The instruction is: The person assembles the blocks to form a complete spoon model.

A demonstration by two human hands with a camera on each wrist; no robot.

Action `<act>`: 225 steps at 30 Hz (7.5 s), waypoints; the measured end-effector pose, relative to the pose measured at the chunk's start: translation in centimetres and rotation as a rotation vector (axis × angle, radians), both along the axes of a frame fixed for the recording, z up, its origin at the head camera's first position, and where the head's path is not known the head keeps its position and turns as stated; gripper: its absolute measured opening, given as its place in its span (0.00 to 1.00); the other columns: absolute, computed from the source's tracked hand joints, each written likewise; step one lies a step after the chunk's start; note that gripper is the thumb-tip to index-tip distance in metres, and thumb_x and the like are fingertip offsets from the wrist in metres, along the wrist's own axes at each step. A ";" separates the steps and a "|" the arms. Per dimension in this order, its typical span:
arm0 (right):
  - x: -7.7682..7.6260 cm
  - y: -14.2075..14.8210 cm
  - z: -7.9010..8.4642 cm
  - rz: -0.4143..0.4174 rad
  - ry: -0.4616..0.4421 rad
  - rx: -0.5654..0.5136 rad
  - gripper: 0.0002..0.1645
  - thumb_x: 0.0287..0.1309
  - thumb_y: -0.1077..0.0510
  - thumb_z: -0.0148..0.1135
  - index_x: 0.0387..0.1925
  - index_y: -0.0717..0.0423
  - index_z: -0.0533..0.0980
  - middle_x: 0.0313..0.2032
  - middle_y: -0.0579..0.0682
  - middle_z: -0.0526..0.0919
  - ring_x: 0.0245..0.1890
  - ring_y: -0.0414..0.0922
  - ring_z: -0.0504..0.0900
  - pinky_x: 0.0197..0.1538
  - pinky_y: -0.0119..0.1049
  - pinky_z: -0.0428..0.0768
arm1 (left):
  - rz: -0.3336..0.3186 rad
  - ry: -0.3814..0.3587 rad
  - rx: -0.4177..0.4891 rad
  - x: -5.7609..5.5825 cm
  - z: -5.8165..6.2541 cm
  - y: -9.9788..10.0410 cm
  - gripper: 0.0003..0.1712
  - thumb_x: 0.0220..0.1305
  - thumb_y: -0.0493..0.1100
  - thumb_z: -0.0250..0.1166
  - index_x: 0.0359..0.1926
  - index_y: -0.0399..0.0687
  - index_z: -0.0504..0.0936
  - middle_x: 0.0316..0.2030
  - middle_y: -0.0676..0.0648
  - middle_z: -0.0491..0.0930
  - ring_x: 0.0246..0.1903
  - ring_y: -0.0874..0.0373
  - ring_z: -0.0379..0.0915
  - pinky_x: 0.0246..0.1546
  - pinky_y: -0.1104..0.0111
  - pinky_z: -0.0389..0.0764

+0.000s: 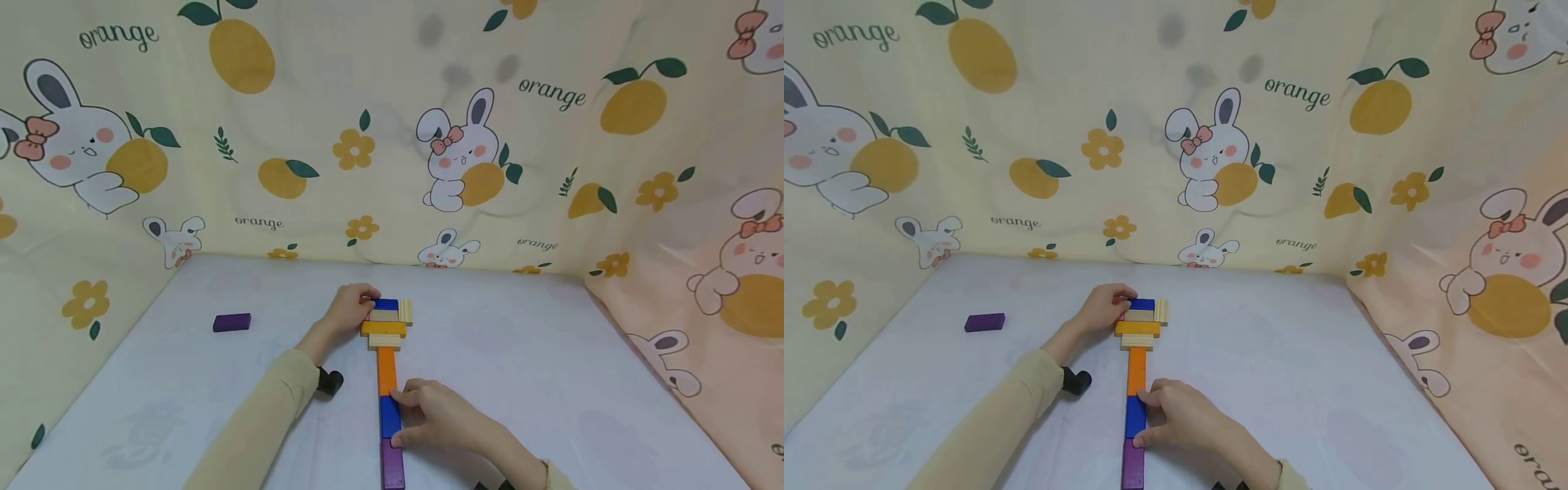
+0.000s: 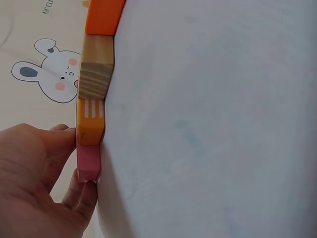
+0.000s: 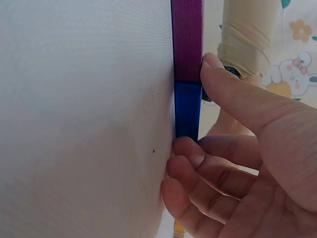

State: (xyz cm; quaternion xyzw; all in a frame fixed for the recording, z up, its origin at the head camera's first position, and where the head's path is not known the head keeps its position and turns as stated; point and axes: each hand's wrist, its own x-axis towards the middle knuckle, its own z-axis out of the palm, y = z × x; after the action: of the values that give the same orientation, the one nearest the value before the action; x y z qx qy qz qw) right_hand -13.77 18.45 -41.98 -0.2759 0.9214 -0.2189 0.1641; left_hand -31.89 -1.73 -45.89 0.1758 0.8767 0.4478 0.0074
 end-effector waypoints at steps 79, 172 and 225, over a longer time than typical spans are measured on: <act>0.2 0.1 0.1 0.009 0.036 -0.012 0.45 0.48 0.35 0.72 0.60 0.59 0.77 0.40 0.37 0.78 0.36 0.36 0.72 0.41 0.30 0.75 | 0.252 0.029 -0.116 7.2 0.2 -26.2 0.24 0.59 0.36 0.71 0.56 0.34 0.78 0.49 0.33 0.79 0.47 0.39 0.76 0.50 0.47 0.75; 0.1 -0.1 0.0 0.020 0.015 -0.026 0.43 0.49 0.36 0.72 0.60 0.58 0.77 0.41 0.37 0.80 0.34 0.34 0.73 0.41 0.27 0.76 | 0.084 0.017 0.027 -1.9 1.8 -0.5 0.18 0.63 0.34 0.68 0.53 0.34 0.80 0.47 0.41 0.81 0.45 0.49 0.73 0.55 0.60 0.75; 0.3 0.1 0.1 -0.002 0.028 0.014 0.43 0.49 0.35 0.71 0.61 0.56 0.76 0.43 0.37 0.79 0.35 0.34 0.73 0.41 0.27 0.76 | 0.159 0.036 0.061 -2.1 1.1 0.9 0.13 0.73 0.38 0.55 0.52 0.39 0.81 0.49 0.44 0.80 0.52 0.48 0.72 0.59 0.56 0.71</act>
State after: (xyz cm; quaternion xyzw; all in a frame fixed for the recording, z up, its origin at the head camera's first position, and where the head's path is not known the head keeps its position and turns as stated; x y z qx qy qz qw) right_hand -13.44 18.53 -41.86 -0.2771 0.9253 -0.2089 0.1528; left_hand -34.04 -0.82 -44.81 0.1138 0.8738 0.4703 -0.0493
